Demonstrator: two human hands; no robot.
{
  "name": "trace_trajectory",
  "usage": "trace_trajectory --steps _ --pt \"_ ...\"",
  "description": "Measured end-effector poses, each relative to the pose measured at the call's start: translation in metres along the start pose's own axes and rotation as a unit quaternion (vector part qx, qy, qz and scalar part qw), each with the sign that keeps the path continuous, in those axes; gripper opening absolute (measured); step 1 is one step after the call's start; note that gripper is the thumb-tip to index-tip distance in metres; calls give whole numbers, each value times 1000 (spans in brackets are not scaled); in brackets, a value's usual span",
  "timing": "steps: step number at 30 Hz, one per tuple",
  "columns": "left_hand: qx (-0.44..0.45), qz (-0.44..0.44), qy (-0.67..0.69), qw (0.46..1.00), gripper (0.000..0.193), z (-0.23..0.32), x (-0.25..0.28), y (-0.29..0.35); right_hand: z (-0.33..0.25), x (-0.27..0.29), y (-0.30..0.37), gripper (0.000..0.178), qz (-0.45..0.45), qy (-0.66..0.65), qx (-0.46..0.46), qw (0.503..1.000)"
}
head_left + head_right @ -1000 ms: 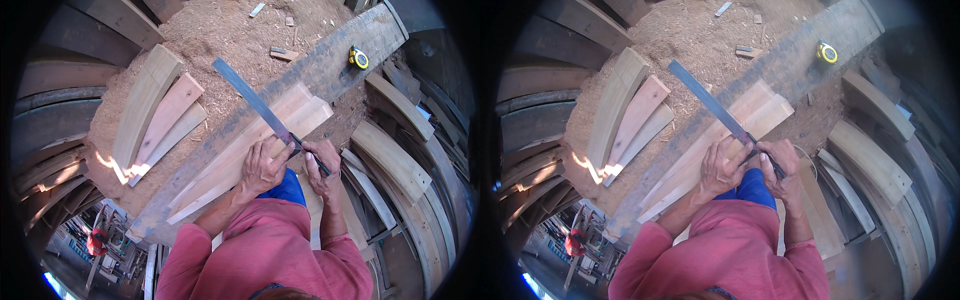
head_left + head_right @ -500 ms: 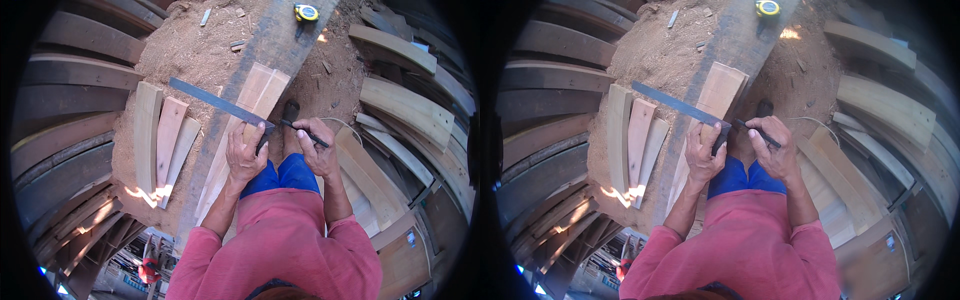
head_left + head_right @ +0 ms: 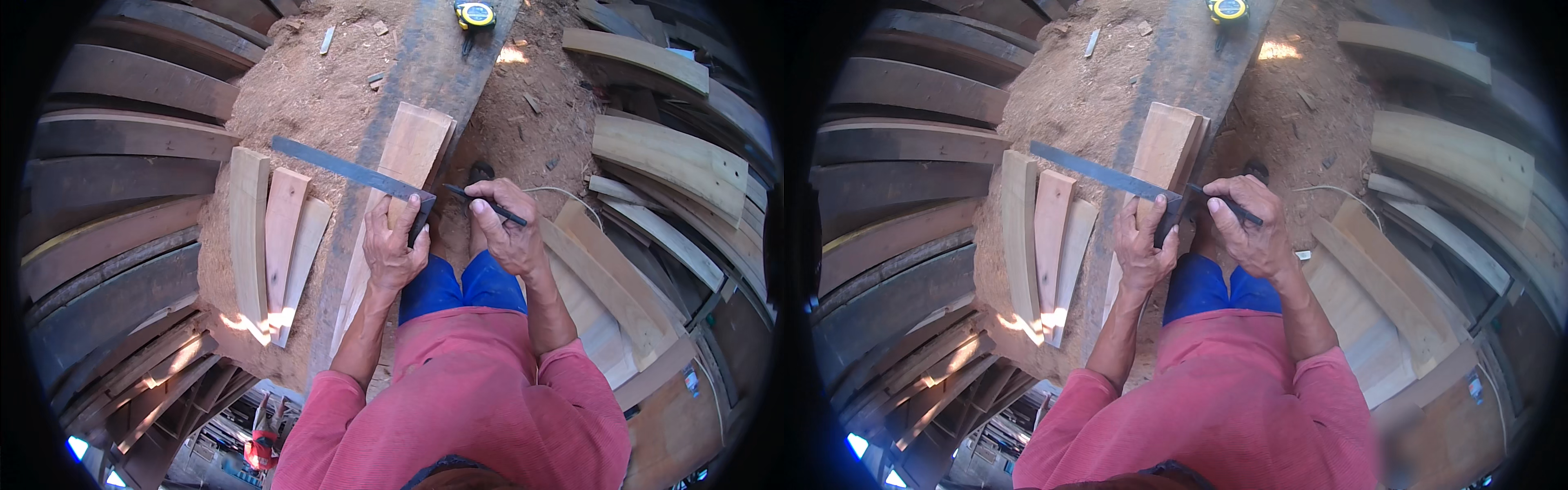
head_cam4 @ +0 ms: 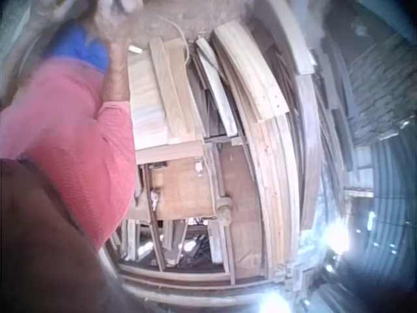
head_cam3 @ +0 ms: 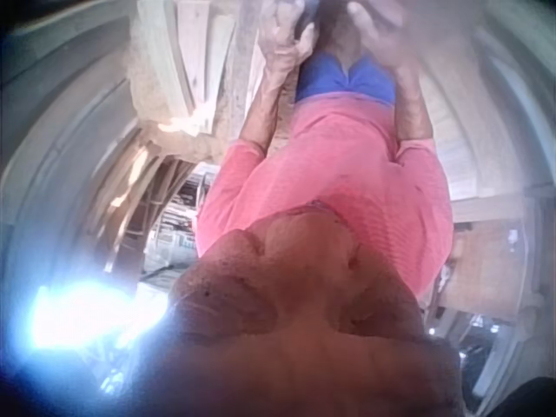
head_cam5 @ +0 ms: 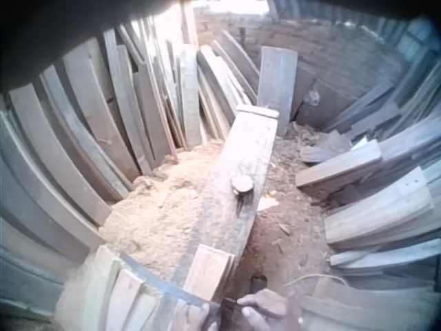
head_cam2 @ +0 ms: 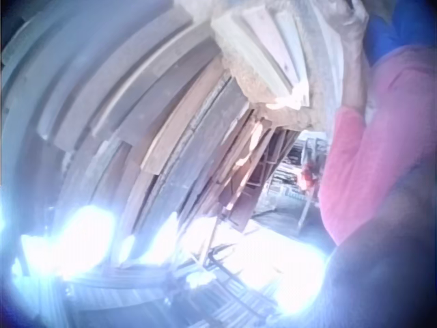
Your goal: The person measures a wooden plank with a tape measure, then uses a try square and pencil to mark straight lines on the plank. The person repeatedly repositions the square and marks multiple lines on the same plank.
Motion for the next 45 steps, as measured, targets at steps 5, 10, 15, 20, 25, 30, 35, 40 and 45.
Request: trace_trajectory --steps 5,10,15,20,25,30,35,40,45 --pt "12 -5 -9 1000 79 -2 -2 1 -3 -9 -6 23 -25 8 5 1000" --pt "12 -4 -14 1000 77 -3 -2 1 -3 -11 -7 26 -13 18 36 999" --pt "13 7 -4 1000 74 -3 -1 2 12 -3 2 22 45 -9 -26 999" --pt "-15 53 3 998 75 -1 5 3 17 9 9 21 83 -7 -43 996" --pt "89 151 125 977 54 -23 46 7 -7 29 2 21 138 36 39 989" --pt "215 306 333 865 30 -76 122 11 -45 51 0 25 186 53 113 975" --pt "272 196 386 859 37 -106 140 3 -79 55 13 23 215 -6 131 968" --pt "337 -36 400 851 47 -107 51 14 -55 -1 -2 26 -7 198 13 980" --pt "276 -13 209 938 39 -100 21 23 11 -57 12 23 -191 297 -109 929"
Point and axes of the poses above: each hand's wrist, its own y-axis away from the middle knuckle, its own x-axis out of the back of the hand, z = x × y, the point moved 8 cm from there along -y, towards the middle knuckle, and after that the axes turned 1 degree about -z, right-handed, at the moved point
